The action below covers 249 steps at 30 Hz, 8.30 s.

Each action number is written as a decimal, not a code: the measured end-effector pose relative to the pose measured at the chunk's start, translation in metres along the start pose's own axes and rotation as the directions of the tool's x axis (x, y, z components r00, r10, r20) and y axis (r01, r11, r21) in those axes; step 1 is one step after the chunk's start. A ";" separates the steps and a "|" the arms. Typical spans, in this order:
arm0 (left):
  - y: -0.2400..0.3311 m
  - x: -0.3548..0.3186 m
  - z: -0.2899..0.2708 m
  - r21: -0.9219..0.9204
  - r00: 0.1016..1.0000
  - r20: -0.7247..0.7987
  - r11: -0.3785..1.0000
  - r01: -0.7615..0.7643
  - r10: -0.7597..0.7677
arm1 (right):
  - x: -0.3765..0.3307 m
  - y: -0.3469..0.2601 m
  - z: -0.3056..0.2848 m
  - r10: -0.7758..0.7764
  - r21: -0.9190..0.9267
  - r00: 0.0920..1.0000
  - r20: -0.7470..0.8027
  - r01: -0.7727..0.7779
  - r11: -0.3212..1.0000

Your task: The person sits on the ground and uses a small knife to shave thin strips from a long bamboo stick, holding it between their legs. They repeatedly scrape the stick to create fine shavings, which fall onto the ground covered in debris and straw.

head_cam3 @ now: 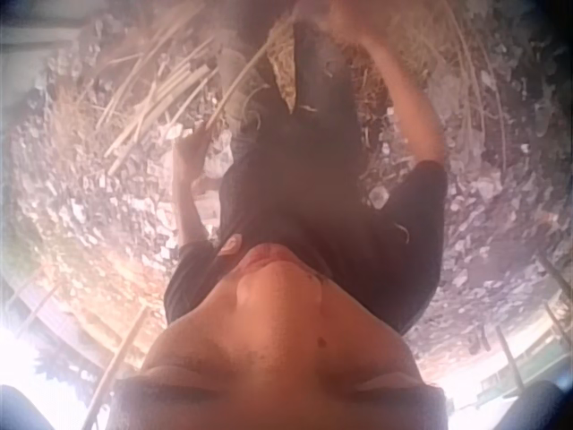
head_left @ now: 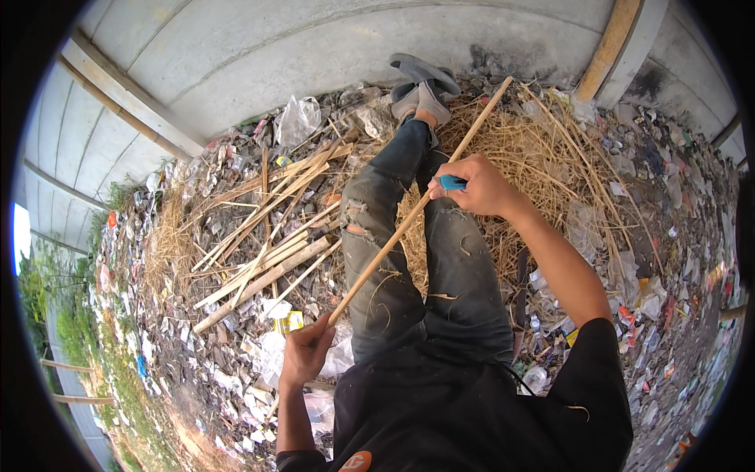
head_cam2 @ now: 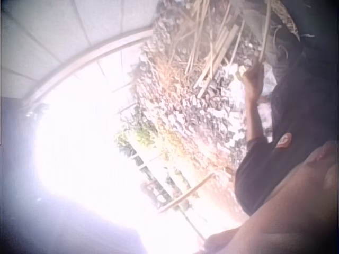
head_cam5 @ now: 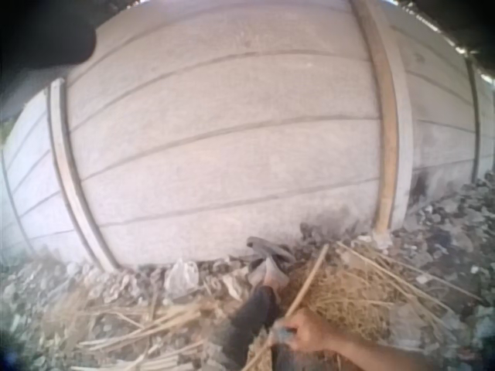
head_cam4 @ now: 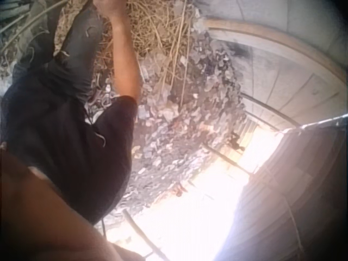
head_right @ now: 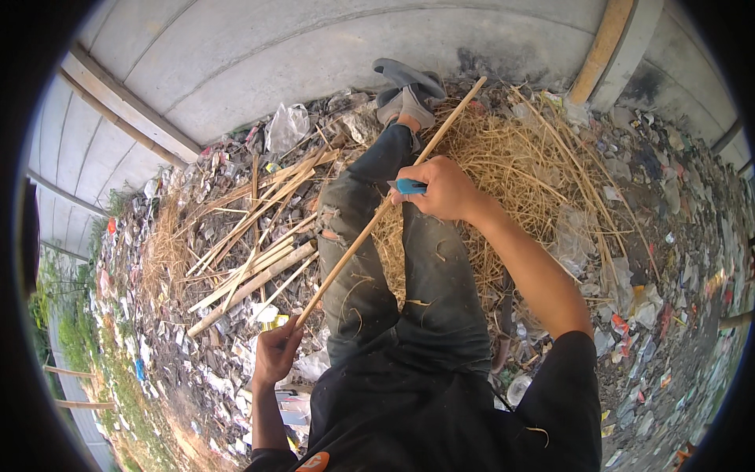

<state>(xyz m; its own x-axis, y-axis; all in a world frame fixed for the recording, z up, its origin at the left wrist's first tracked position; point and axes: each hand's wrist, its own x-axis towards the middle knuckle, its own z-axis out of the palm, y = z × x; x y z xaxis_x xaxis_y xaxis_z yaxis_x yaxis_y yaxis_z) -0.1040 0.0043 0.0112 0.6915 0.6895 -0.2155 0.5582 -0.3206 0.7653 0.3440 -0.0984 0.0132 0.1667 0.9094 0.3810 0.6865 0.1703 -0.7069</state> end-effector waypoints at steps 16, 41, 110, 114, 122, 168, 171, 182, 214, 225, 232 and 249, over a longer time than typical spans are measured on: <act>-0.019 0.003 0.006 -0.172 0.985 0.146 0.978 0.117 -0.092 | -0.001 -0.012 -0.020 0.462 0.326 0.768 -0.443 -0.342 0.881; 0.015 0.010 0.026 0.060 0.999 0.029 0.998 -0.020 0.018 | -0.011 0.018 0.072 0.296 -0.336 0.922 -0.248 -0.369 0.867; 0.004 0.001 0.015 0.029 0.994 0.103 0.999 0.025 -0.028 | -0.018 0.010 0.072 0.271 -0.343 0.930 -0.247 -0.345 0.874; 0.004 0.003 0.011 0.007 0.989 0.125 0.997 0.078 -0.079 | -0.014 0.007 0.073 0.132 -0.423 0.944 -0.301 -0.257 0.869; -0.004 0.003 0.006 -0.036 0.979 0.185 0.995 0.095 -0.086 | -0.020 0.021 0.050 -0.038 -0.349 0.947 -0.318 -0.080 0.934; -0.015 -0.007 0.005 0.175 0.987 -0.070 0.976 -0.134 0.148 | -0.014 0.025 -0.026 0.605 0.668 0.496 -0.622 -0.066 0.741; -0.018 -0.006 0.010 0.136 0.987 -0.076 0.982 -0.129 0.141 | -0.016 0.016 -0.021 0.513 0.452 0.546 -0.662 -0.255 0.855; -0.017 0.020 0.016 0.195 0.949 -0.105 0.942 -0.272 0.296 | -0.002 -0.022 0.041 0.624 0.843 0.752 -0.211 -0.183 0.506; 0.055 0.056 0.044 0.028 0.977 -0.158 0.990 -0.140 0.142 | -0.029 -0.091 0.073 0.403 0.192 0.914 0.046 -0.404 0.894; 0.059 0.055 0.043 0.012 0.988 -0.097 0.992 -0.122 0.122 | -0.029 -0.086 0.105 0.204 -0.084 0.975 0.092 -0.196 0.977; 0.030 0.016 0.008 0.081 1.000 -0.007 0.997 -0.015 0.016 | -0.004 0.034 0.005 0.354 -0.144 0.770 -0.530 -0.494 0.858; 0.075 0.059 0.023 -0.034 0.998 -0.048 0.999 -0.042 0.041 | -0.013 -0.105 0.085 0.208 -0.102 0.972 0.110 -0.197 0.975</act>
<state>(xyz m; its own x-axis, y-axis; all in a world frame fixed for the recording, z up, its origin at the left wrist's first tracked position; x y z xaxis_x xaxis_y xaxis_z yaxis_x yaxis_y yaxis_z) -0.0105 0.0065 0.0422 0.6909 0.7062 -0.1550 0.5125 -0.3270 0.7940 0.2093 -0.0957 0.0320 0.2267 0.9610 0.1581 0.7089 -0.0515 -0.7034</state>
